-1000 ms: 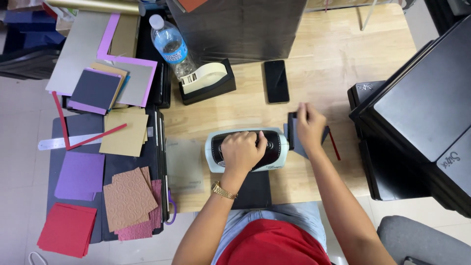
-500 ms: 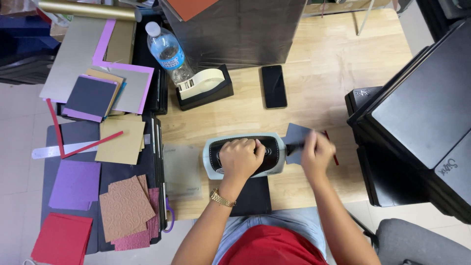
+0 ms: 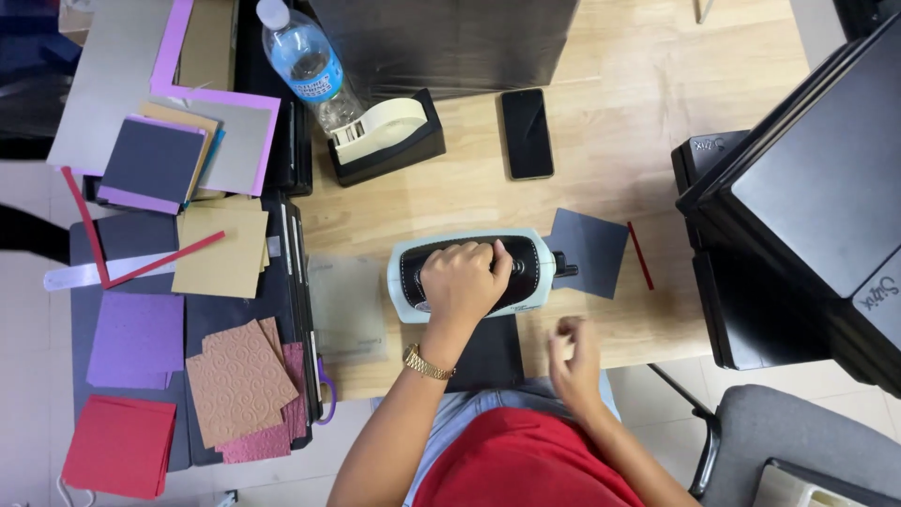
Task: Embossing patterns onto colored paper using a manual embossing machine and folders.
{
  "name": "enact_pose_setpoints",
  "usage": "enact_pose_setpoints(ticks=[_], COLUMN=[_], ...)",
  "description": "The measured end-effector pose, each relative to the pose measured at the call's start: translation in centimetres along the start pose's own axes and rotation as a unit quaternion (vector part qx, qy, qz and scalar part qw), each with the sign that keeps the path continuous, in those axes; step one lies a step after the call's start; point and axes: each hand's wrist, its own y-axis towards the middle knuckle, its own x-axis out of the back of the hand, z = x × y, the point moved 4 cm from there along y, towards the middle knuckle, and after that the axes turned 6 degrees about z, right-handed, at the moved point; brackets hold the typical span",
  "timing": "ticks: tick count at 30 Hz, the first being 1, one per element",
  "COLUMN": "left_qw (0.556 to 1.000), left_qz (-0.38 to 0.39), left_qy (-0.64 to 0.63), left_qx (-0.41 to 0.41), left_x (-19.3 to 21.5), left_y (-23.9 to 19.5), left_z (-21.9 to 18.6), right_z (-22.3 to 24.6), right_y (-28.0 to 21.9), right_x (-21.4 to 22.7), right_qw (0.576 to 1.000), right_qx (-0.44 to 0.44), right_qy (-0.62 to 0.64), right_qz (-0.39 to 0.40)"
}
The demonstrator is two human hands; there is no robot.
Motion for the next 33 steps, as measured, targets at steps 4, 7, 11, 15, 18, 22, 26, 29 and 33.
enact_pose_setpoints(ticks=[4, 7, 11, 15, 18, 22, 26, 29, 33], left_qw=[1.000, 1.000, 1.000, 0.999, 0.999, 0.998, 0.998, 0.999, 0.998], left_qz=[0.007, -0.014, 0.008, 0.032, 0.033, 0.057, 0.055, 0.052, 0.052], left_qy=[-0.008, 0.001, -0.017, -0.024, -0.026, -0.008, -0.001, -0.007, -0.023], left_qx=[-0.003, -0.008, -0.007, 0.001, 0.006, -0.012, -0.010, -0.014, -0.005], left_x=[-0.2, -0.3, -0.2, 0.1, 0.1, 0.3, 0.1, 0.1, -0.6], left_y=[-0.1, -0.6, -0.5, -0.3, -0.1, 0.4, 0.4, 0.4, 0.0], left_z=[0.0, -0.1, -0.2, -0.1, -0.1, 0.1, 0.2, 0.2, 0.4], right_z=[2.4, 6.8, 5.6, 5.1, 4.4, 6.3, 7.1, 5.4, 3.2], right_y=[-0.9, -0.5, -0.5, -0.4, -0.4, 0.4, 1.0, 1.9, 4.9], right_x=[-2.6, -3.2, -4.2, -4.4, -4.8, -4.4, -4.1, -3.7, 2.6], right_qw=[0.887, 0.709, 0.751, 0.759, 0.764, 0.784, 0.792, 0.851, 0.986], right_qx=[-0.326, -0.485, -0.440, -0.437, -0.428, -0.417, -0.401, -0.339, -0.132], right_qy=[0.245, 0.439, 0.420, 0.418, 0.425, 0.398, 0.390, 0.280, -0.093], right_qz=[0.218, 0.263, 0.257, 0.242, 0.230, 0.231, 0.245, 0.287, 0.040])
